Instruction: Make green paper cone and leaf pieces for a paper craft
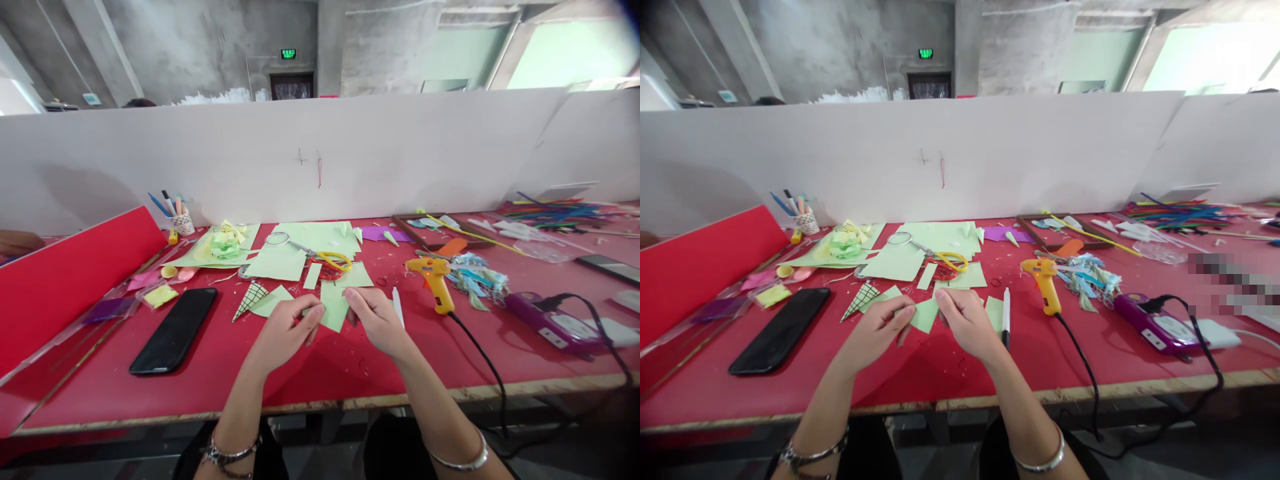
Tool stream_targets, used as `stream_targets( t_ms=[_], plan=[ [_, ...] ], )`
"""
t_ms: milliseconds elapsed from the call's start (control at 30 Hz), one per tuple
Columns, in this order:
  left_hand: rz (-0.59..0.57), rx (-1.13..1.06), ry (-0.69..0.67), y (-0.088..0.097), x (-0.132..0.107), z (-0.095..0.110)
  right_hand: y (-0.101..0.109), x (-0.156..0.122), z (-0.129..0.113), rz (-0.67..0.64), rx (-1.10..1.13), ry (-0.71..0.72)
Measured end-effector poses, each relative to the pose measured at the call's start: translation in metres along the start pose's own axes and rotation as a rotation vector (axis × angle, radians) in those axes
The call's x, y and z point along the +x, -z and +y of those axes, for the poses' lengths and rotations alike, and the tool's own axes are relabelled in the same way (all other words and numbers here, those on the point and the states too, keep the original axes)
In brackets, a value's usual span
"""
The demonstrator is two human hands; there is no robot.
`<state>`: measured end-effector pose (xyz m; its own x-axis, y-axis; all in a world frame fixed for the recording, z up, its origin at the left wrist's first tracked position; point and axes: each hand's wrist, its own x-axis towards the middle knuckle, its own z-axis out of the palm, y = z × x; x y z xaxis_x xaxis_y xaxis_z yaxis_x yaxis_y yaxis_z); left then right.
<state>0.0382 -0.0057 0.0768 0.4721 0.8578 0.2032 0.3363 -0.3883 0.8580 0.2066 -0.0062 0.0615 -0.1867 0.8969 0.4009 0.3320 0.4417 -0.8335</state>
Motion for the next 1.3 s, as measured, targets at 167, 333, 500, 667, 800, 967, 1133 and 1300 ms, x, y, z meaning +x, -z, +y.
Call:
stream_targets(
  t_ms=[167, 333, 500, 667, 800, 967, 1133, 1300],
  plan=[
    [0.121, -0.26, 0.169, 0.0, 0.004, -0.006, -0.006, 0.001, 0.001, 0.064, -0.026, -0.038],
    [0.227, -0.285, 0.147, 0.004, 0.005, -0.014, -0.006, 0.003, 0.002, 0.028, -0.024, -0.041],
    [0.332, -0.29, 0.145, 0.004, 0.005, -0.014, -0.003, 0.005, 0.002, -0.117, -0.091, -0.038],
    [0.355, -0.32, 0.107, 0.0, 0.007, -0.013, -0.003, 0.005, 0.0, -0.101, -0.257, 0.011],
    [0.424, -0.236, 0.054, -0.003, 0.006, -0.013, -0.005, 0.006, -0.002, -0.09, -0.335, 0.067],
    [0.458, -0.002, -0.025, -0.003, 0.003, -0.012, -0.008, 0.006, 0.0, -0.124, -0.363, 0.087],
    [0.448, -0.009, 0.0, -0.005, 0.004, -0.015, -0.01, 0.006, 0.005, -0.123, -0.423, 0.105],
    [0.38, -0.195, 0.126, -0.014, 0.007, -0.023, -0.013, 0.007, 0.009, -0.129, -0.544, 0.147]
  ],
)
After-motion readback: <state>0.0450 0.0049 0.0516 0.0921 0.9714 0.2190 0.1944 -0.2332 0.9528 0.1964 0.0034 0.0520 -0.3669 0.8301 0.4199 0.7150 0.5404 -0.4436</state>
